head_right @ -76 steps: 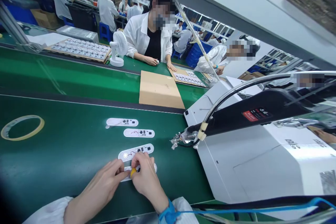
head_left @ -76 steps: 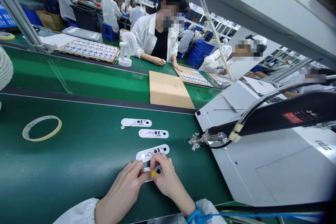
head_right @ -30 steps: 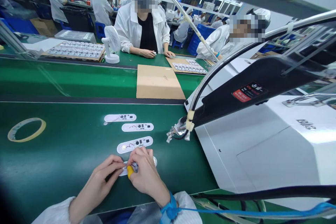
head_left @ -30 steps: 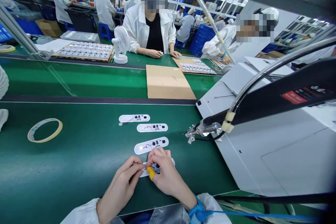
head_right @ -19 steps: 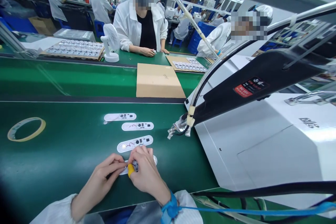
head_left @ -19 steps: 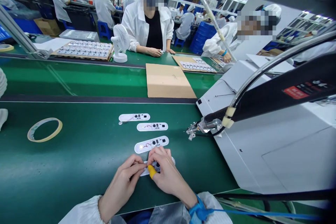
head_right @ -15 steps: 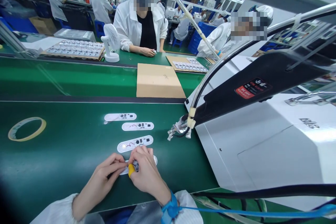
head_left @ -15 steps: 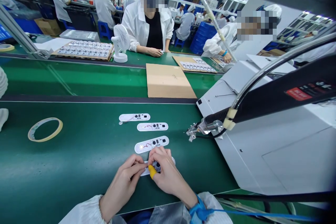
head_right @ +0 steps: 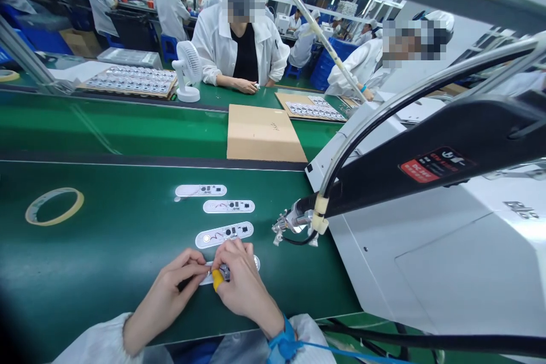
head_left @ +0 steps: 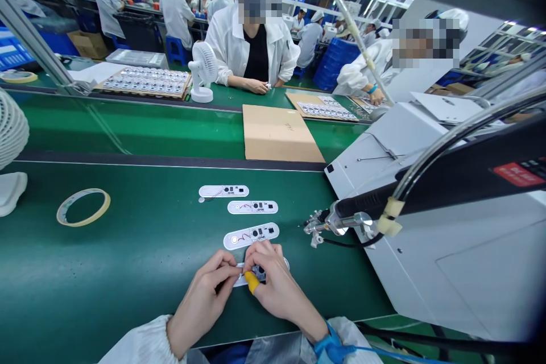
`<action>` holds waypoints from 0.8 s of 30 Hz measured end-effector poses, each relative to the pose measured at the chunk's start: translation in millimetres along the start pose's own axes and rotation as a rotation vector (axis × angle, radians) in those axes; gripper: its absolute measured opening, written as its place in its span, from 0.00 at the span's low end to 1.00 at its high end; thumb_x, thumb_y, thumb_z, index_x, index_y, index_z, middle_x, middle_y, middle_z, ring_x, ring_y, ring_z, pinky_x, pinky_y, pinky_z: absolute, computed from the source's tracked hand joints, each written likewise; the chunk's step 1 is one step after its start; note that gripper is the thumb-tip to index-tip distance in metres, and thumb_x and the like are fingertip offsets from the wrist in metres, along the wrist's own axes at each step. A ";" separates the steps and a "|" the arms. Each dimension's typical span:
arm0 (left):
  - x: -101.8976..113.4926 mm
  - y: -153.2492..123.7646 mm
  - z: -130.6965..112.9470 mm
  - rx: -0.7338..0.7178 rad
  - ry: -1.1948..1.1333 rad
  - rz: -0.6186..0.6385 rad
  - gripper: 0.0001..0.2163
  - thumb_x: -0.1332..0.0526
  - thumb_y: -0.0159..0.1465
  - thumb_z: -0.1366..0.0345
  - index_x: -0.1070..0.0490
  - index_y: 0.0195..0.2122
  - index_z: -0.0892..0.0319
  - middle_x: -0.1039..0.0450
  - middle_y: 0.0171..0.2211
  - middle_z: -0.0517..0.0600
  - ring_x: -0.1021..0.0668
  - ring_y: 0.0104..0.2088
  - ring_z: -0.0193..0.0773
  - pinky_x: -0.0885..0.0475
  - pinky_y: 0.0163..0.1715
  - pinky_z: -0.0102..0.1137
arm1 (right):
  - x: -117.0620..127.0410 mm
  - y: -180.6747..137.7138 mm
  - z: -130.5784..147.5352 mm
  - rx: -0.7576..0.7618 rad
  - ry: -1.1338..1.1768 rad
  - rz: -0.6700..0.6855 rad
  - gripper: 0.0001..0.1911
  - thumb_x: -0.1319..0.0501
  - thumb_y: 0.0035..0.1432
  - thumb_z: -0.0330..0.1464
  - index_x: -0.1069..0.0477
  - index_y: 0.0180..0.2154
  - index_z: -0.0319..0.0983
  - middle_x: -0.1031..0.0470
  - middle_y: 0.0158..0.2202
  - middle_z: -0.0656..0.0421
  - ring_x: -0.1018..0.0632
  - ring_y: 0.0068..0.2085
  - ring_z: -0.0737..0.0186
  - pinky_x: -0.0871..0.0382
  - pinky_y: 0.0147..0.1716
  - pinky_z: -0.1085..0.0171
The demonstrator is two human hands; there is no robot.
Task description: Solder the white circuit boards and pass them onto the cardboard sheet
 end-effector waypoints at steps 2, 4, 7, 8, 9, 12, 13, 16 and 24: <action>-0.2 -0.2 0.0 -0.002 0.002 0.005 0.12 0.47 0.71 0.68 0.24 0.37 0.56 0.33 0.39 0.52 0.25 0.38 0.38 0.30 0.38 0.29 | 0.0 -0.3 0.8 0.003 -0.007 0.011 0.18 0.44 0.46 0.13 0.35 0.30 0.41 0.31 0.38 0.64 0.32 0.43 0.60 0.44 0.43 0.56; -0.9 -0.1 -0.3 0.000 0.005 0.014 0.11 0.47 0.71 0.68 0.25 0.36 0.56 0.33 0.38 0.51 0.26 0.37 0.37 0.30 0.37 0.28 | -0.4 -0.8 1.1 0.006 -0.018 0.021 0.17 0.43 0.45 0.13 0.35 0.30 0.41 0.31 0.38 0.64 0.32 0.43 0.60 0.44 0.42 0.57; -1.0 1.0 0.1 0.027 0.018 0.020 0.10 0.47 0.70 0.69 0.26 0.34 0.57 0.33 0.38 0.51 0.26 0.37 0.38 0.30 0.37 0.29 | -1.4 -1.3 1.1 0.006 -0.037 0.027 0.19 0.44 0.43 0.12 0.35 0.30 0.41 0.31 0.38 0.64 0.32 0.44 0.60 0.44 0.42 0.57; -0.9 1.7 0.4 0.041 0.023 0.021 0.10 0.47 0.69 0.69 0.27 0.33 0.58 0.32 0.38 0.51 0.26 0.37 0.38 0.30 0.37 0.29 | -1.8 -1.2 1.2 0.006 -0.042 0.028 0.19 0.44 0.43 0.12 0.35 0.30 0.41 0.31 0.38 0.64 0.32 0.44 0.60 0.44 0.42 0.57; -0.7 2.6 0.6 0.056 0.030 0.021 0.10 0.46 0.69 0.70 0.29 0.32 0.58 0.32 0.38 0.51 0.26 0.37 0.38 0.30 0.37 0.30 | -2.3 -1.0 1.3 0.006 -0.047 0.029 0.19 0.44 0.43 0.12 0.35 0.31 0.41 0.31 0.38 0.65 0.32 0.44 0.60 0.45 0.42 0.57; -0.5 6.3 2.3 0.116 0.058 0.035 0.07 0.46 0.66 0.72 0.31 0.32 0.57 0.32 0.36 0.49 0.26 0.35 0.37 0.31 0.37 0.30 | -3.8 0.6 1.3 0.000 -0.061 0.031 0.19 0.43 0.43 0.12 0.35 0.31 0.41 0.31 0.38 0.65 0.32 0.44 0.60 0.45 0.42 0.57; -0.7 7.6 3.1 0.135 0.067 0.043 0.06 0.45 0.65 0.72 0.32 0.32 0.57 0.32 0.35 0.48 0.26 0.34 0.37 0.31 0.36 0.30 | -3.9 1.3 1.1 -0.006 -0.066 0.029 0.19 0.43 0.43 0.13 0.35 0.31 0.41 0.31 0.37 0.64 0.32 0.43 0.60 0.45 0.42 0.57; -0.6 11.1 5.2 0.173 0.083 0.056 0.06 0.45 0.63 0.74 0.34 0.30 0.57 0.32 0.33 0.48 0.27 0.33 0.37 0.32 0.34 0.30 | -4.0 3.2 -0.2 -0.028 -0.077 0.023 0.17 0.42 0.45 0.14 0.35 0.31 0.41 0.31 0.37 0.64 0.32 0.43 0.59 0.45 0.42 0.56; -3.8 13.4 12.7 0.223 0.147 0.050 0.08 0.45 0.57 0.78 0.35 0.26 0.58 0.33 0.30 0.46 0.28 0.30 0.36 0.35 0.30 0.29 | -5.1 6.6 -4.2 -0.088 -0.084 0.017 0.16 0.41 0.42 0.14 0.36 0.28 0.40 0.30 0.34 0.64 0.32 0.41 0.60 0.46 0.40 0.57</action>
Point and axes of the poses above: each hand's wrist, its own y-axis towards the middle knuckle, its own x-axis out of the back of the hand, z = x × y, the point moved 10 cm from there along y, towards the middle knuckle
